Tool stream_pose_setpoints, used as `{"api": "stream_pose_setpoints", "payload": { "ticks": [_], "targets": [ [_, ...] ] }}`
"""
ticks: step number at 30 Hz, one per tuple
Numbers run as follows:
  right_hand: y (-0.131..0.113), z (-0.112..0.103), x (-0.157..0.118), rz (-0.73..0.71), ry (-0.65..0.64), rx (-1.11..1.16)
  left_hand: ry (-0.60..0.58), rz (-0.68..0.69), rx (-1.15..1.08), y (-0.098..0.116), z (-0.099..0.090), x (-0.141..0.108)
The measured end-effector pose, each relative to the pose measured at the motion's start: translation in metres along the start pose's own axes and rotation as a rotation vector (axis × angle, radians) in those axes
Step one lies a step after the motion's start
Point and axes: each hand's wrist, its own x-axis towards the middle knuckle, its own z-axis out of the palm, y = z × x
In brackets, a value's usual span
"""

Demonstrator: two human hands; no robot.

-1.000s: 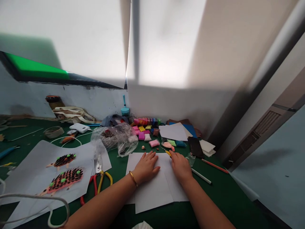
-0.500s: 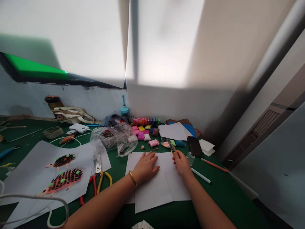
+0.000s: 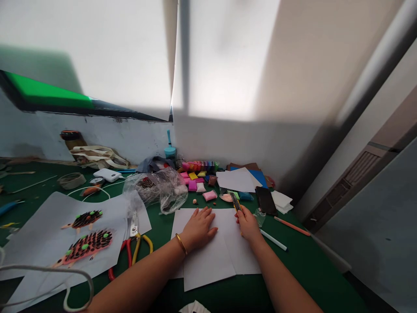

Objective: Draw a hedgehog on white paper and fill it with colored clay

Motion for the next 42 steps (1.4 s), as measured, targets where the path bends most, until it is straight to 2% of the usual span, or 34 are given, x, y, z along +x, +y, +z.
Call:
{"api": "stream_pose_setpoints", "payload": {
  "ticks": [10, 12, 16, 18, 21, 24, 31, 40, 42],
  "targets": [
    [-0.006, 0.001, -0.006, -0.034, -0.005, -0.058, -0.024, -0.014, -0.004, 0.001, -0.002, 0.000],
    [-0.009, 0.000, -0.006, -0.085, -0.019, -0.114, -0.016, -0.006, -0.005, 0.000, -0.001, 0.000],
    [-0.016, -0.004, -0.003, -0.316, -0.068, -0.449, 0.006, 0.007, -0.009, 0.000, -0.001, 0.000],
    [-0.022, -0.006, -0.002, -0.380, -0.078, -0.647, 0.007, 0.005, -0.008, 0.000, -0.002, 0.000],
    [-0.030, -0.007, 0.001, -0.395, -0.070, -0.927, -0.005, -0.005, -0.006, 0.001, -0.003, -0.001],
    [-0.032, -0.009, 0.008, -0.356, -0.060, -1.085, -0.019, -0.011, -0.008, 0.002, -0.004, -0.001],
    [-0.026, -0.008, 0.022, -0.329, -0.019, -1.116, -0.026, -0.016, -0.021, 0.001, -0.005, 0.000],
    [-0.024, -0.002, 0.009, -0.378, -0.054, -1.066, 0.020, -0.010, -0.050, 0.000, -0.005, 0.001],
    [-0.027, -0.005, 0.008, -0.413, -0.025, -1.017, 0.023, -0.006, -0.050, -0.001, -0.005, 0.000]
  ]
}}
